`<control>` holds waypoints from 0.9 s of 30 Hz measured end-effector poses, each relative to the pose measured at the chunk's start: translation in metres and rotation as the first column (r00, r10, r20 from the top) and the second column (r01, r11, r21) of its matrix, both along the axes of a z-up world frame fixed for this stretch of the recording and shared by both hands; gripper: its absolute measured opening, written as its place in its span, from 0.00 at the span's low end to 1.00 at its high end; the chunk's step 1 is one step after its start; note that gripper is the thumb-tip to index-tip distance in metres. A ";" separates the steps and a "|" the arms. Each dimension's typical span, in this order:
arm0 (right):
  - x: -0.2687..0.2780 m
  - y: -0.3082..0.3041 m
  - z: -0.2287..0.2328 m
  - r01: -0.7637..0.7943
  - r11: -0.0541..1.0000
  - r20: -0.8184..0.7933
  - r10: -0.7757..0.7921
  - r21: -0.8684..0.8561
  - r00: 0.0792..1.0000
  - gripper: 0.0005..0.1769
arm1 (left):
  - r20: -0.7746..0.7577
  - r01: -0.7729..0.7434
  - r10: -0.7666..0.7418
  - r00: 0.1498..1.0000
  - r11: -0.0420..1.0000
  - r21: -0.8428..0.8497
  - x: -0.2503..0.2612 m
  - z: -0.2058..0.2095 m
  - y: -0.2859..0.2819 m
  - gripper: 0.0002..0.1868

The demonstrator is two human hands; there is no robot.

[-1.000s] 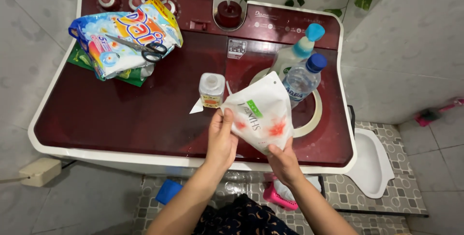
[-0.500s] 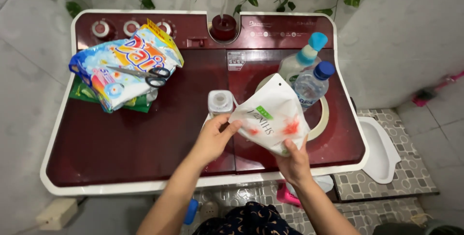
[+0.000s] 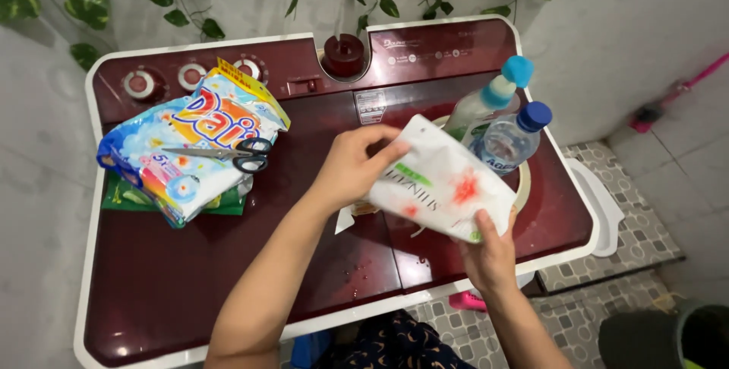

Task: Refilling a pump bottle with body wash from a refill pouch using scissors.

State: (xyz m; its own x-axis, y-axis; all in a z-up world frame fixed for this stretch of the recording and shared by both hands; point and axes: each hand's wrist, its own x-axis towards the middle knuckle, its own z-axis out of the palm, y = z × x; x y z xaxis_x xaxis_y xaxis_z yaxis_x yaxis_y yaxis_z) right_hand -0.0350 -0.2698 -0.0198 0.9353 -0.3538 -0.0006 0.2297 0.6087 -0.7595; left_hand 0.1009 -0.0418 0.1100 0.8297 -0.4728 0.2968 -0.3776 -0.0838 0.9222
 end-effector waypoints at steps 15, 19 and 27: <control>0.009 0.023 0.011 0.049 0.990 0.106 -0.035 -0.131 0.994 0.42 | 0.015 0.054 -0.053 0.998 0.996 -0.072 0.043 -0.016 -0.001 0.12; 0.015 0.017 -0.018 0.031 0.995 0.083 -0.023 -0.095 0.996 0.36 | -0.068 0.112 -0.122 0.990 0.985 -0.134 0.055 -0.024 0.000 0.14; 0.044 0.042 -0.004 -0.281 0.917 0.202 0.229 0.283 0.952 0.37 | -0.277 0.339 -0.480 0.833 0.837 -0.430 0.061 -0.038 0.026 0.28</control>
State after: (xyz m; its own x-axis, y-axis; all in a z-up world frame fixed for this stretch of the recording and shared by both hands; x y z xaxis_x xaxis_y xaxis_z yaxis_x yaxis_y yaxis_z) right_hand 0.0087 -0.2279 -0.0240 0.9900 -0.1101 0.0884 0.1395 0.8585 -0.4934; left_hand 0.1622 -0.0155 0.0721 0.6604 -0.7151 0.2289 0.0611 0.3551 0.9328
